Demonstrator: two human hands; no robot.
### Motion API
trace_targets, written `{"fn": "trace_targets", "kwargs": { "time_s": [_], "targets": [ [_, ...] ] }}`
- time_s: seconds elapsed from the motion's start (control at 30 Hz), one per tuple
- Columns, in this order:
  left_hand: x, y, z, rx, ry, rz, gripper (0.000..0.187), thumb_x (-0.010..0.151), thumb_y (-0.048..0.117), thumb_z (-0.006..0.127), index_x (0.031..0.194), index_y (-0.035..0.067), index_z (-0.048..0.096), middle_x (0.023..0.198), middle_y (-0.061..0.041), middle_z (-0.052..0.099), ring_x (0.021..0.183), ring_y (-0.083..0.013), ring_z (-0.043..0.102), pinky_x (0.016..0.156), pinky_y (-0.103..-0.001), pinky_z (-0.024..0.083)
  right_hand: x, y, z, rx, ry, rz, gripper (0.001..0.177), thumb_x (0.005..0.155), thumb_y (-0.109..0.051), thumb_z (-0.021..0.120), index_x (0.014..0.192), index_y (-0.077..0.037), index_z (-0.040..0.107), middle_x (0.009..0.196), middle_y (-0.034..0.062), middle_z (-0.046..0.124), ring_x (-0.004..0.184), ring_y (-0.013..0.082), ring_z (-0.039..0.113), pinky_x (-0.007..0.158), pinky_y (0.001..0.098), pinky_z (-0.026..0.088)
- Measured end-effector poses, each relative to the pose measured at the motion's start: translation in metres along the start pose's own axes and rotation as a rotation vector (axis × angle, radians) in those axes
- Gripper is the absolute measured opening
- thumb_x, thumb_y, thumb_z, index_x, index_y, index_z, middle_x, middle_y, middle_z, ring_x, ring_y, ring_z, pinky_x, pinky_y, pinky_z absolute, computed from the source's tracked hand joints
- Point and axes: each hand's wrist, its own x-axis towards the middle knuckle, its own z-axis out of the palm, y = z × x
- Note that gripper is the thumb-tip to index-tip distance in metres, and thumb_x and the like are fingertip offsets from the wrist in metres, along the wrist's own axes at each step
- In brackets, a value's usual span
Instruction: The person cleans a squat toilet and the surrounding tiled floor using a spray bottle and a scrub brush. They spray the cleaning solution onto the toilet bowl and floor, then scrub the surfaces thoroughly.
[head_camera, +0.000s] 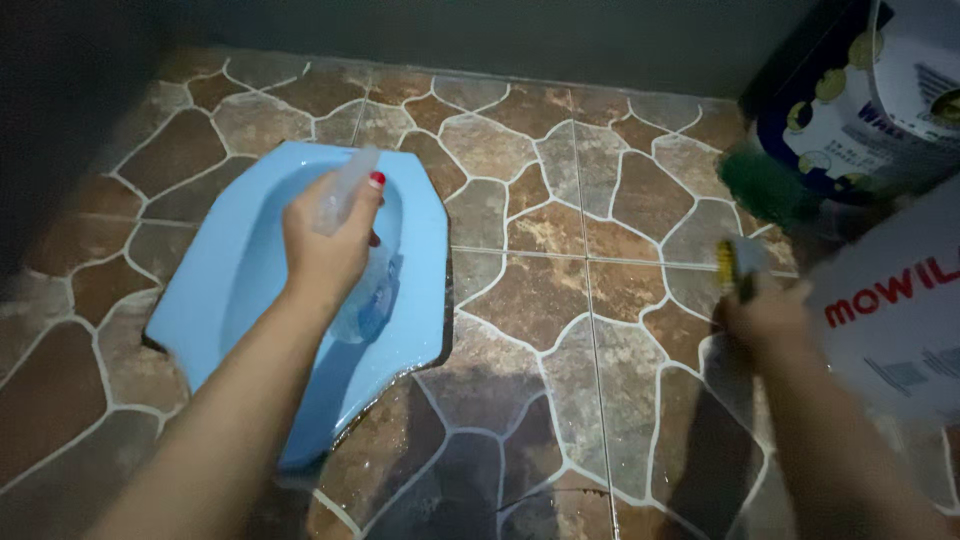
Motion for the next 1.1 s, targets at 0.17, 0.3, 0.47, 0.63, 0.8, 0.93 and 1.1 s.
{"fn": "trace_targets", "kwargs": {
  "time_s": [0.17,0.3,0.47,0.63,0.8,0.93,1.1],
  "targets": [
    [0.001,-0.007,0.013,-0.066,-0.012,-0.075,0.028,0.097,0.029,0.07,0.109,0.004,0.072,0.087,-0.002,0.07,0.067,-0.0096,0.065,0.054,-0.028,0.056,0.024,0.034,0.001,-0.003,-0.026,-0.127,0.104,0.079,-0.045,0.08,0.164,-0.032,0.021,0.152,0.0346,0.024,0.13,0.0563,0.044,0.106,0.0552,0.044],
    [0.004,-0.013,0.016,-0.065,-0.021,-0.144,0.031,0.098,0.032,0.07,0.107,0.003,0.07,0.086,-0.004,0.068,0.064,-0.0119,0.063,0.058,-0.029,0.055,0.017,0.055,0.018,-0.012,-0.04,-0.276,0.096,0.084,-0.042,0.068,0.166,-0.031,0.02,0.158,0.024,0.04,0.134,0.0463,0.057,0.11,0.0536,0.049],
    [0.004,-0.023,0.012,-0.109,-0.023,-0.096,0.034,0.101,0.034,0.069,0.109,0.001,0.068,0.092,-0.005,0.068,0.068,-0.0123,0.065,0.062,-0.029,0.055,0.006,0.056,0.019,-0.221,0.031,-0.199,0.08,0.098,-0.04,0.055,0.168,-0.038,0.017,0.17,0.0188,0.024,0.138,0.0464,0.048,0.108,0.0532,0.045],
    [0.008,-0.03,-0.002,-0.158,0.044,-0.181,0.035,0.099,0.033,0.068,0.116,0.003,0.067,0.094,-0.004,0.07,0.066,-0.012,0.062,0.06,-0.028,0.053,0.004,0.004,-0.011,-0.164,-0.016,-0.031,0.087,0.09,-0.038,0.068,0.164,-0.032,0.023,0.155,0.0283,0.038,0.125,0.0502,0.055,0.103,0.0544,0.047],
    [0.008,-0.035,-0.028,-0.201,0.062,-0.146,0.034,0.099,0.029,0.066,0.123,0.005,0.067,0.095,-0.005,0.071,0.067,-0.0109,0.06,0.06,-0.027,0.052,-0.011,-0.087,0.01,0.326,0.152,0.029,0.061,0.094,-0.041,0.067,0.144,-0.015,0.046,0.132,0.0291,0.064,0.119,0.0451,0.065,0.102,0.0545,0.049],
    [0.008,-0.036,-0.039,-0.197,0.086,-0.148,0.03,0.099,0.029,0.067,0.115,0.003,0.069,0.093,-0.006,0.071,0.067,-0.0112,0.061,0.059,-0.028,0.052,-0.013,-0.198,0.038,-0.083,-0.027,-0.385,0.043,0.104,-0.035,0.047,0.146,-0.029,0.053,0.126,0.0241,0.071,0.114,0.0453,0.069,0.1,0.0565,0.053],
    [0.01,-0.036,-0.046,-0.104,0.088,-0.117,0.029,0.099,0.03,0.066,0.106,0.002,0.07,0.091,-0.005,0.071,0.063,-0.0114,0.062,0.058,-0.027,0.051,-0.096,-0.317,0.074,-0.095,-0.13,-0.729,0.048,0.097,-0.036,0.055,0.145,-0.037,0.048,0.134,0.0194,0.061,0.111,0.041,0.066,0.096,0.0544,0.052]
  ]
}}
